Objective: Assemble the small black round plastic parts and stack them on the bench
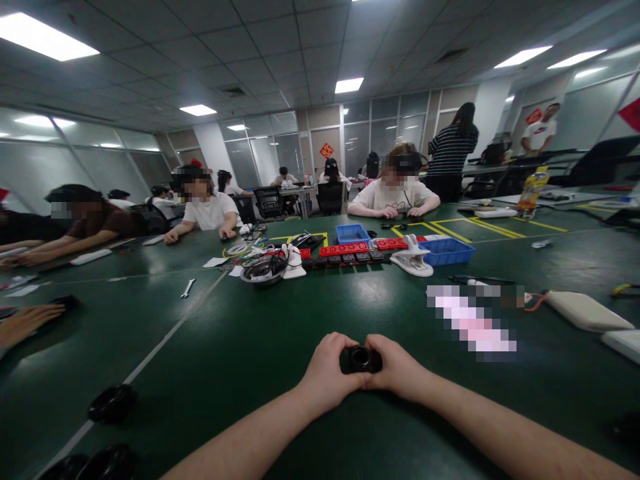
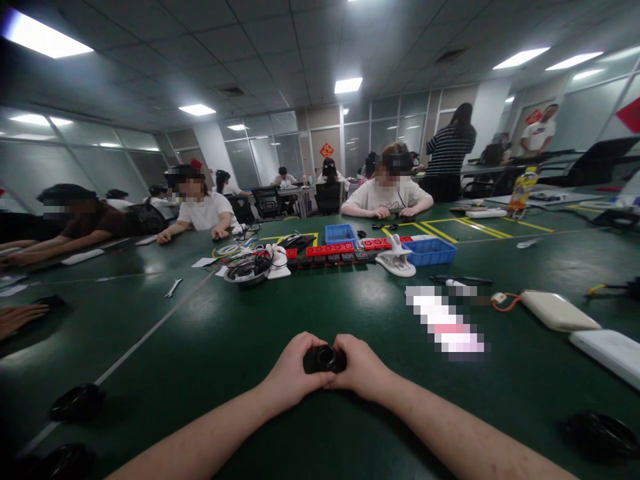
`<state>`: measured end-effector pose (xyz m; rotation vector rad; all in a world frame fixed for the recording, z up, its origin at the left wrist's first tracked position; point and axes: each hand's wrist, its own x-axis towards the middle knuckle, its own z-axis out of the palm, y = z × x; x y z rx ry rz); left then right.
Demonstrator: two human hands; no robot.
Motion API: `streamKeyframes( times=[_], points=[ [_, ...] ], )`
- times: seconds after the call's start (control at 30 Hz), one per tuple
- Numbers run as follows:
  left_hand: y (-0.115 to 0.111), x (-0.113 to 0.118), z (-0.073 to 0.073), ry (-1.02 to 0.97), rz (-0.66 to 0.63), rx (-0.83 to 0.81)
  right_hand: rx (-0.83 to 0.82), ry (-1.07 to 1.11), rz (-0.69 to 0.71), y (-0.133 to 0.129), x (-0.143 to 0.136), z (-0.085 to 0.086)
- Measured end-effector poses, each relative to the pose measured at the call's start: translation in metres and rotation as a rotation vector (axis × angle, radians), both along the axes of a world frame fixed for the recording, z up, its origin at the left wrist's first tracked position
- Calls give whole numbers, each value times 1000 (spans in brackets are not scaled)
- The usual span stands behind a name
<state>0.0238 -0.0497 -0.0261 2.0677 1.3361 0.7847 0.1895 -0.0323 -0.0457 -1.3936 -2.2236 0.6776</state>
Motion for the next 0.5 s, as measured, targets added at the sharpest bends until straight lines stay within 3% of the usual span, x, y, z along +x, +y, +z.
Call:
streamKeyframes(
  times=[0.13,0.27,0.37,0.5],
  points=[
    [-2,4,-1,14,76,27,161,-172,-114,-7,-9,3],
    [0,3,-3,15,91,50,250,-274,-98,-11,-12,8],
    [4,-2,-3,-12,3,31,184,-203,-43,-8,-4,10],
    [10,-9,2,-36,-135,-22,4,45,117,-1,10,12]
  ],
)
